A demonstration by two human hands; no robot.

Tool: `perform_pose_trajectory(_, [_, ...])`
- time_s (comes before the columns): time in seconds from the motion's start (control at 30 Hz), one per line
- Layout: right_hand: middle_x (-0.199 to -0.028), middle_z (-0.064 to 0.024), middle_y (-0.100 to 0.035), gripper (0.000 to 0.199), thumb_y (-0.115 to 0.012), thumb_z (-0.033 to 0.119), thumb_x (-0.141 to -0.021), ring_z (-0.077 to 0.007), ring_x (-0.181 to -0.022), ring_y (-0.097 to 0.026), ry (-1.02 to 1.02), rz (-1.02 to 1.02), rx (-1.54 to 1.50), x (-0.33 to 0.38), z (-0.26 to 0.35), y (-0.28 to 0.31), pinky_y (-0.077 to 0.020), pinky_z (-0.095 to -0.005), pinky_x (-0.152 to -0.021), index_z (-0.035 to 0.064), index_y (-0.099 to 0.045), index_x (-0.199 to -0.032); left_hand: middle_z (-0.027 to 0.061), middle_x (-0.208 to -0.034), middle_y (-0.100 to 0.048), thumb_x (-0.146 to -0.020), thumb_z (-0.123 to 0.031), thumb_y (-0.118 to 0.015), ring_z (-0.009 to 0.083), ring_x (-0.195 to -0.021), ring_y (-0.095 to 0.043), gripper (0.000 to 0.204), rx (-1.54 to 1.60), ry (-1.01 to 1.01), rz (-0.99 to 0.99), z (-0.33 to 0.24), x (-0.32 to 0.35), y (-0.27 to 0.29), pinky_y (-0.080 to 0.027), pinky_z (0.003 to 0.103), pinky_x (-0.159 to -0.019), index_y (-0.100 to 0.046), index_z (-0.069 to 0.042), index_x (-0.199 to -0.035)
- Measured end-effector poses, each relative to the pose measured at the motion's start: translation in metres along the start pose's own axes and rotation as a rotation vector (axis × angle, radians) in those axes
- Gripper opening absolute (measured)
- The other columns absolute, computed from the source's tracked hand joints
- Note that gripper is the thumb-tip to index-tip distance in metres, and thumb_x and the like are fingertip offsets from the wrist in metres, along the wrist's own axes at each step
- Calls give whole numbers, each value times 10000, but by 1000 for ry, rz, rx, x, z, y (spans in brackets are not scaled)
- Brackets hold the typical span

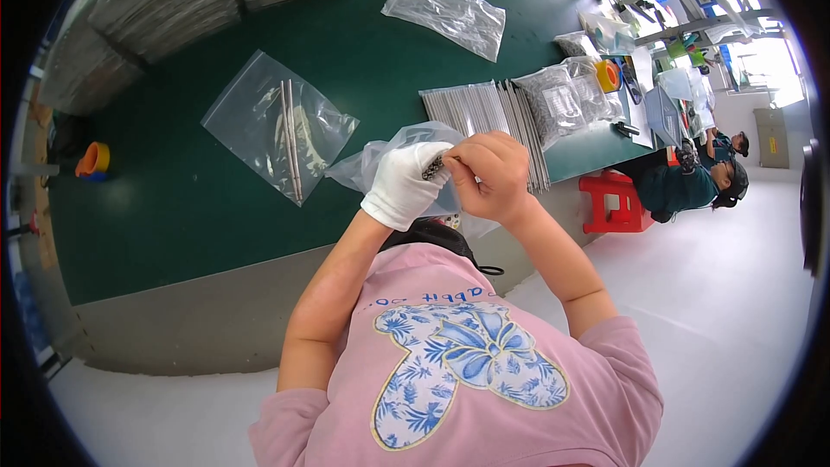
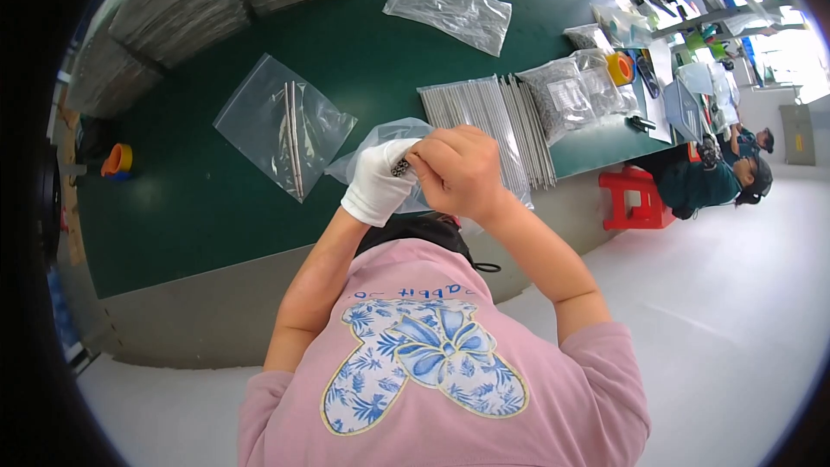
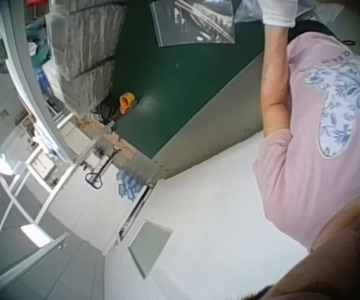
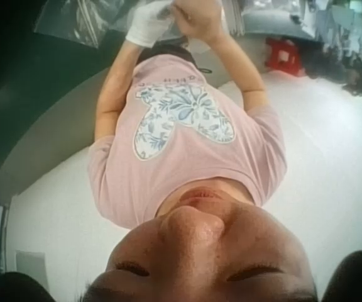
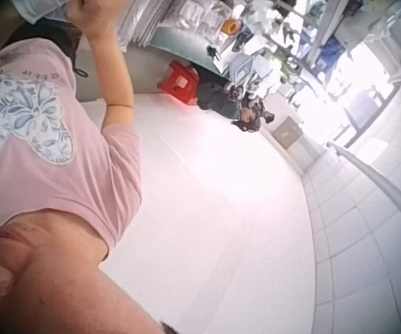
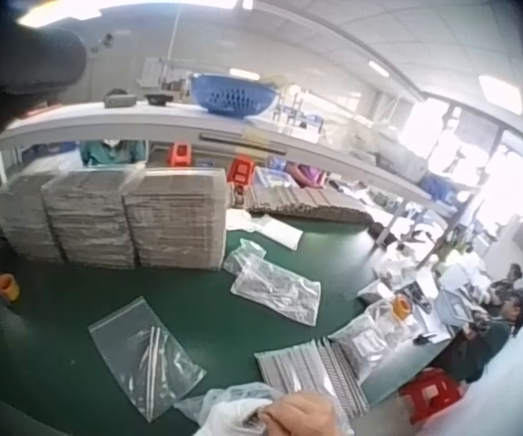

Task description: Counting and bagging small metal hardware components at an industrial workbench.

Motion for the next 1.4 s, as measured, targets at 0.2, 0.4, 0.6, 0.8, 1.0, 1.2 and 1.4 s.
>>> perform_pose_trajectory(0.2, [-581, -51, -560, 67, -631, 22, -646, -206, -467, -493, 11, 40, 6, -2, 1, 1, -371, -291, -452, 52, -572, -660, 113, -816, -627, -706, -46, -640, 289, -722, -601, 209, 56, 32, 12, 2, 0, -1, -482, 325, -630, -617, -77, -911])
perform_pose_trajectory(0.4, [-572, -50, -548, 70, -632, 28, -655, -211, -467, -489, -19, 33, -2, 2, 0, 1, -368, -294, -452, 55, -568, -654, 114, -821, -625, -708, -46, -638, 292, -726, -599, 210, 30, 38, 14, 6, 1, -5, -482, 327, -631, -612, -76, -914])
perform_pose_trajectory(0.6, [-573, -45, -546, 59, -628, 42, -666, -213, -471, -491, -5, 52, 32, -2, 4, 2, -372, -295, -464, 61, -573, -670, 115, -814, -624, -715, -45, -632, 292, -721, -599, 206, 2, -14, -9, 6, 2, -3, -481, 326, -623, -607, -71, -918])
perform_pose_trajectory(0.8, [-581, -48, -537, 58, -617, 29, -671, -200, -468, -480, 44, -105, -29, -4, 11, 4, -360, -289, -459, 53, -566, -686, 114, -797, -625, -724, -58, -637, 287, -709, -600, 187, 12, -45, -12, 2, 1, 0, -483, 328, -620, -610, -73, -908])
perform_pose_trajectory(1.0, [-580, -48, -525, 64, -604, -8, -675, -181, -461, -461, -94, 12, -100, 3, 4, -3, -345, -276, -447, 35, -558, -683, 110, -796, -624, -729, -77, -642, 285, -704, -599, 168, -2, -10, -7, 4, 3, 1, -480, 328, -608, -610, -76, -895])
perform_pose_trajectory(1.2, [-581, -47, -526, 60, -604, -11, -685, -169, -468, -465, -153, -18, -137, 5, 3, -5, -344, -269, -449, 32, -561, -682, 105, -794, -624, -724, -70, -640, 286, -702, -600, 172, 0, -16, -8, 2, 1, 2, -479, 329, -602, -610, -82, -893])
perform_pose_trajectory(1.4, [-594, -50, -555, 60, -619, 3, -662, -191, -473, -481, -47, 18, -45, 5, 4, -4, -365, -279, -461, 38, -573, -679, 107, -794, -623, -723, -61, -618, 291, -701, -597, 181, -3, -26, -2, 6, 2, 0, -480, 331, -602, -607, -88, -901])
Point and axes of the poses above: each hand's wrist, its own x-axis away from the middle knuckle, its own y-axis out of the back of the hand, z = x × y, the point moved 4 cm from there along -x, towards the middle knuckle
